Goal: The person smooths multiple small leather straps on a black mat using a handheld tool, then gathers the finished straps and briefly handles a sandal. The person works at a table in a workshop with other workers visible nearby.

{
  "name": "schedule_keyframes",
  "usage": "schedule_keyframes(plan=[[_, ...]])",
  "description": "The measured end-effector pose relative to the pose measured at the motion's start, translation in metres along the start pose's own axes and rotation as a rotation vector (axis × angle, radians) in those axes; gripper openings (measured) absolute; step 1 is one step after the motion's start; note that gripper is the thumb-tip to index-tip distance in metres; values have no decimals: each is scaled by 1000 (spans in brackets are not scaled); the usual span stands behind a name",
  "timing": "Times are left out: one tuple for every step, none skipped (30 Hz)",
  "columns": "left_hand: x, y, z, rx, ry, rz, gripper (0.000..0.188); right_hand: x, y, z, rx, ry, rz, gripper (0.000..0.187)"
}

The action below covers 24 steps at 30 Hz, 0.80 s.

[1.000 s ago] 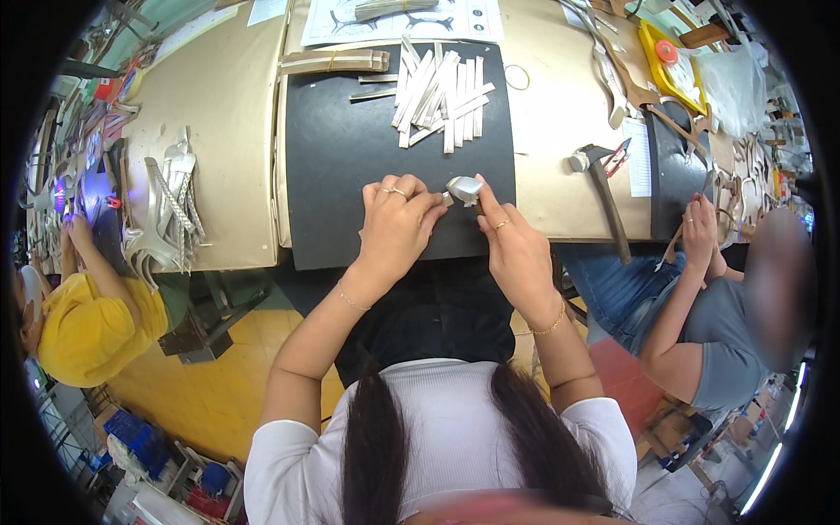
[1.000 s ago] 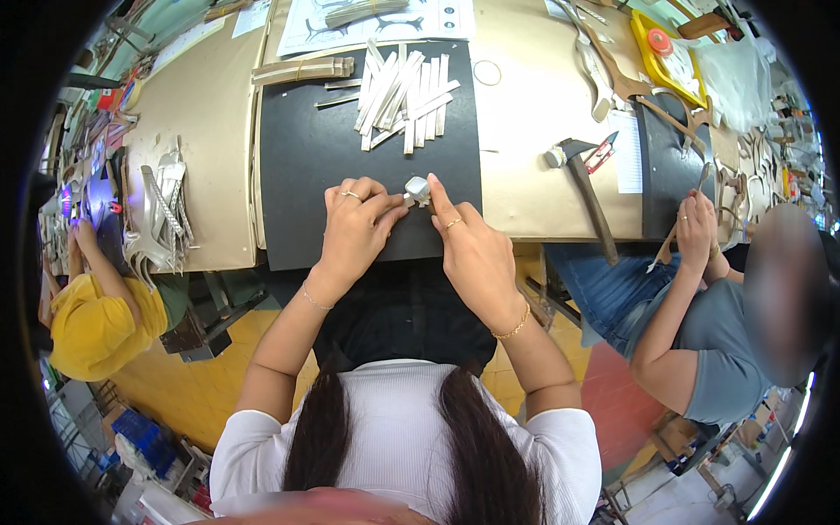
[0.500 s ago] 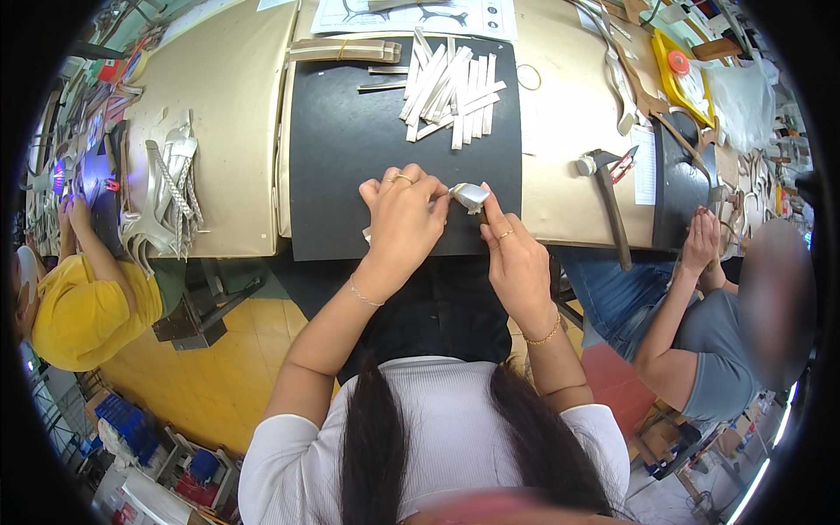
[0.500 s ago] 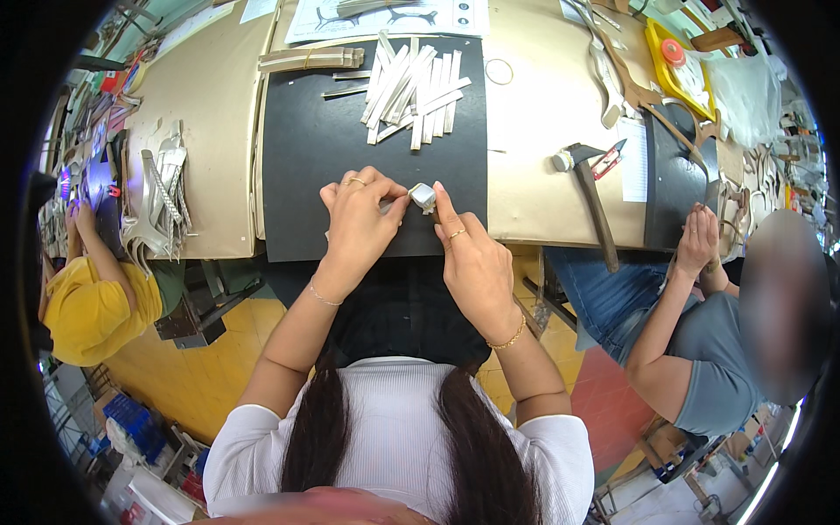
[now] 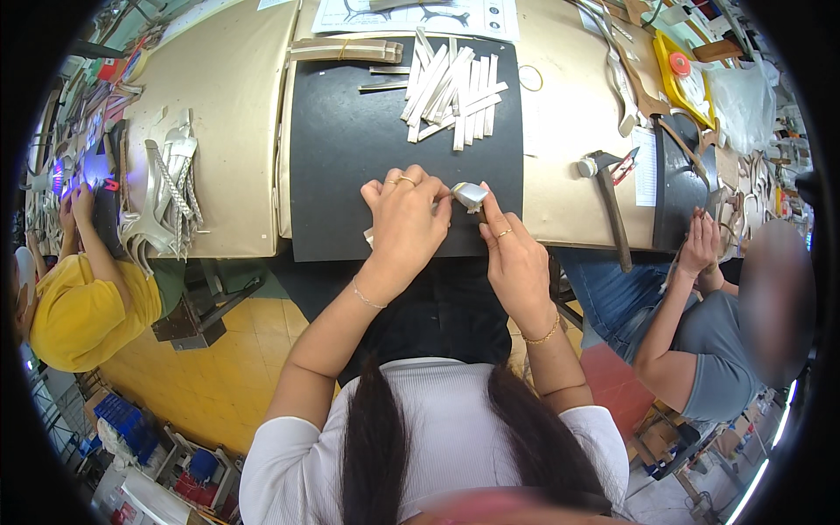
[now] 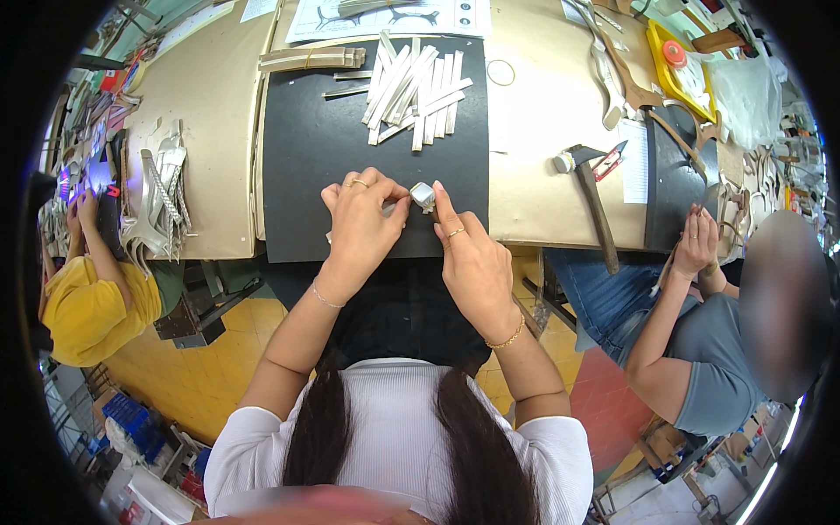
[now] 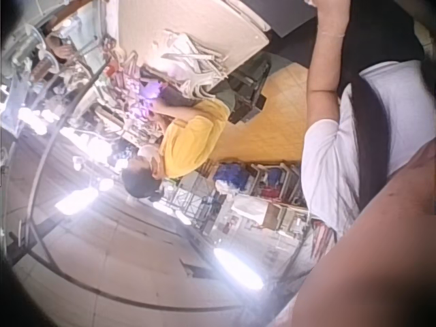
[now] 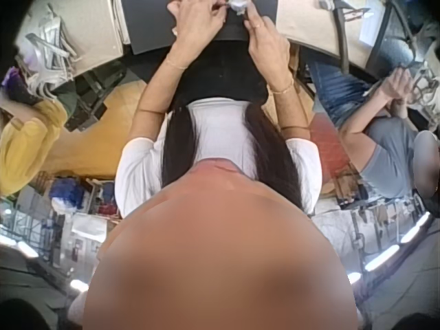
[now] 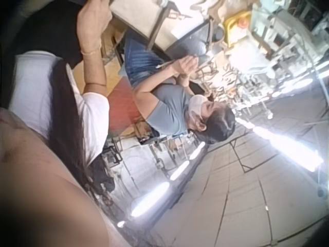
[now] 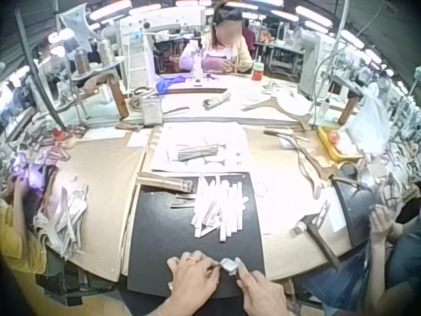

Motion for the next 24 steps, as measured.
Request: schedule_keyframes(plan=[[0,0,0,5,-2,-6,4,0,0,0,5,3,6,53],[0,1,-1,10,-3,-11,4,0,0,1,0,12,1,53],[0,1,-1,14,-5,-16,4,0,0,1,-5,21,-5,54],[0,2,-1,18,-13,-16,4,-1,1,2,-9,29,-10,54],[0,3,-1,22,-21,-16,4,0,1,2,-8,50,1,54],[-1,4,-2,35,-27,-26,4,0,2,3,-7,71,12,54],[-1,5,-1,28,-28,-20,4,1,2,3,-15,88,12,54],[-1,6,-1,32,-26,-24,4,1,1,3,-15,98,19,54],[-2,6,-1,36,-21,-31,4,0,0,3,-25,104,13,54],[-1,6,-1,42,-24,-33,4,-1,-1,3,-36,110,1,54],[-1,5,-1,43,-24,-36,4,-2,-3,3,-44,110,-6,55],[0,5,-1,37,-24,-32,4,-4,-6,2,-53,109,-15,55],[0,5,-1,42,-29,-39,4,-5,-8,1,-42,117,8,55],[1,5,-2,42,-33,-38,5,-9,-9,1,-61,119,-17,55],[2,6,-2,45,-39,-39,5,-11,-10,1,-58,128,-10,55],[2,6,-3,46,-46,-47,5,-14,-9,2,-66,133,-20,55],[3,6,-3,49,-54,-58,6,-16,-8,4,-69,84,-53,55],[3,7,-4,48,-63,-71,6,-19,-7,6,-83,31,-101,54],[4,8,-4,38,-63,-70,6,-21,-5,8,-85,-12,-150,54],[5,8,-5,29,-64,-73,7,-19,-4,10,-80,12,-127,55],[5,8,-4,22,-66,-77,7,-17,-4,11,-65,46,-106,55],[5,8,-5,29,-71,-85,7,-13,-4,11,-54,73,-60,56],[5,8,-5,37,-76,-92,7,-12,-5,10,-52,98,-57,56],[6,9,-5,45,-81,-92,8,-10,-7,8,-51,115,-29,57]])
Point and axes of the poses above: each hand's wrist, its own y-axis away from the middle knuckle, its own x-axis out of the palm, z = x × y, the point moved 4 cm from there along -y, towards the middle knuckle, and after that the axes turned 3 degrees about x, right-handed, at the moved point
